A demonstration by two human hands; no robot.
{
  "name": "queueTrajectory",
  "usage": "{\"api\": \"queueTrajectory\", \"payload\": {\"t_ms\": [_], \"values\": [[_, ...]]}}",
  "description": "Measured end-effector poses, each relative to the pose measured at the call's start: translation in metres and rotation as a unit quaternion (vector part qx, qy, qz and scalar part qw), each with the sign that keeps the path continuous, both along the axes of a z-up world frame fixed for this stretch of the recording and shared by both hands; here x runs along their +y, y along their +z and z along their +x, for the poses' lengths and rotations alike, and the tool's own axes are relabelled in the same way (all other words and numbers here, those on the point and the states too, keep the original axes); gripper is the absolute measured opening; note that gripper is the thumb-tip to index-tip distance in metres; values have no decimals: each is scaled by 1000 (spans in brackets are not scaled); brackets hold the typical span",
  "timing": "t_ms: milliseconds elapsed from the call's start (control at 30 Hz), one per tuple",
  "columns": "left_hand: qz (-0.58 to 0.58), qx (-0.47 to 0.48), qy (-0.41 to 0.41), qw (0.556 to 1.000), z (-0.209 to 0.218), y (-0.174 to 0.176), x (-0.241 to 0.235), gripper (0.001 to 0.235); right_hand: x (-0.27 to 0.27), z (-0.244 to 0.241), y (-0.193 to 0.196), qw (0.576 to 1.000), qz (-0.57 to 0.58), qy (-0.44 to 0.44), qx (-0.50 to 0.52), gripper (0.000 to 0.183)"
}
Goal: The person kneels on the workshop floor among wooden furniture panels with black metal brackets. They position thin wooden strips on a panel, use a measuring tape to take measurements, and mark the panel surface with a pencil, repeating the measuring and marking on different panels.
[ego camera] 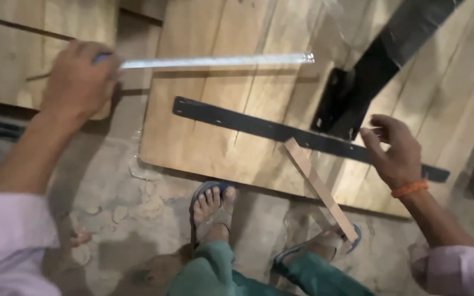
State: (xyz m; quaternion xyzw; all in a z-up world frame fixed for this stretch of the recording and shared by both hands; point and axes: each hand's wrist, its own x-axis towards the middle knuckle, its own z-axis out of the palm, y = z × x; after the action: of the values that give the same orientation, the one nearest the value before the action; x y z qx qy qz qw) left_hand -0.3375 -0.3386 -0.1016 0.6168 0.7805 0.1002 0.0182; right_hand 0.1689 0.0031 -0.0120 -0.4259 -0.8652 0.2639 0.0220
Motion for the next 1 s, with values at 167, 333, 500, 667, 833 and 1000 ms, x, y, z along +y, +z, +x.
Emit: {"api": "queueTrajectory", "payload": {"t_ms": [167,333,500,667,833,1000], "values": [[23,-36,61,997,3,-19,-60,16,-37,31,-11,982,-125,66,-129,43],[30,-165,145,975,39,-16,-82,18,-83,45,-17,939,-77,194,-273,61],[25,-327,175,928,90,7,-60,25,-98,78,-45,943,-58,179,-275,57],[-45,-486,203,849,117,25,-23,33,-89,76,-25,939,-86,161,-293,42],[-148,-560,142,803,136,30,2,42,-51,117,11,973,-94,153,-147,38],[-221,-574,145,775,167,4,13,41,21,165,11,982,22,62,-177,44]]}}
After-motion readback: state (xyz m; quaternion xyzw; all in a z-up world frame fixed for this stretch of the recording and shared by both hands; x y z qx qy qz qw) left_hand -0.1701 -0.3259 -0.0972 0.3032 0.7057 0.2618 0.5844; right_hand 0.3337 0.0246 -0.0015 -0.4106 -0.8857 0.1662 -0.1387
